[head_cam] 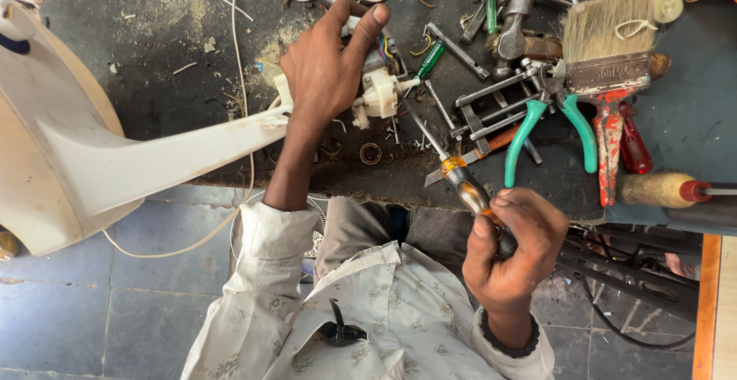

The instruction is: The person uses a screwdriver to tighten screws on a small electrical component, likely a fan motor, held in their left hand. They repeatedly adjust the component and apply torque to secure the screws.

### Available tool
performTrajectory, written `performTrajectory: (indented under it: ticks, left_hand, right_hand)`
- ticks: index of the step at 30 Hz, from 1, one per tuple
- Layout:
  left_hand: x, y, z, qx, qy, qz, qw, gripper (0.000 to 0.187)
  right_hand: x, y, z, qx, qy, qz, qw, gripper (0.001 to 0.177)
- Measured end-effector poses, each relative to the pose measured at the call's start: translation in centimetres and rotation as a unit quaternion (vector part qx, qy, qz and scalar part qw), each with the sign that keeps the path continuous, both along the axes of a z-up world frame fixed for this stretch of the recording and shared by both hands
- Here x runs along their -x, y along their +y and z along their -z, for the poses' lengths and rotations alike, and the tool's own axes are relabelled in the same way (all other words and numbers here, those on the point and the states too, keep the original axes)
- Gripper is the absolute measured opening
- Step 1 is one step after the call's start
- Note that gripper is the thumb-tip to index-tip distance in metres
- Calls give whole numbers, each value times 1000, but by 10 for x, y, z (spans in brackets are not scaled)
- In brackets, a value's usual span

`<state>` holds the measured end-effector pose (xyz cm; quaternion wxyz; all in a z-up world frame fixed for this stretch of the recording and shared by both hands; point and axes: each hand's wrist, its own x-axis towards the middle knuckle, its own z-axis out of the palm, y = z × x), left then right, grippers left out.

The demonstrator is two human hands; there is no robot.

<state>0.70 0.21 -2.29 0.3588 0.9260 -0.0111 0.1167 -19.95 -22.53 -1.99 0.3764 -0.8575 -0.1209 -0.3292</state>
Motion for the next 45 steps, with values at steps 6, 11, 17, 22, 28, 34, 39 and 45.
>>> performTrajectory:
  ticks: [6,11,17,22,28,34,39,45]
  left_hand:
    - [0,1,3,9,-38,11,999,60]
    - [1,0,-1,14,-10,2,1000,59]
    - [2,0,-3,12,-25,7,1000,61]
    - [1,0,-1,8,-11,5,1000,61]
    - [-1,0,1,12,-15,5,1000,60]
    - [0,0,3,6,-25,6,1000,61]
    - [0,1,1,6,-13,6,1000,62]
    - [-1,0,3,5,-29,11,999,62]
  right_hand:
    - [-3,-9,-2,58,-35,-106,992,32]
    - [-6,-3,-12,77,-26,-62,995,36]
    - [8,4,-31,93,136,14,986,46]
    - [8,3,-29,118,140,-1,983,38]
    - [2,-1,-20,137,37,-38,989,44]
    - [1,3,-11,148,-40,-52,987,38]
    - [-7,2,-5,68,7,37,997,55]
    - [8,-13,-6,80,92,63,991,25]
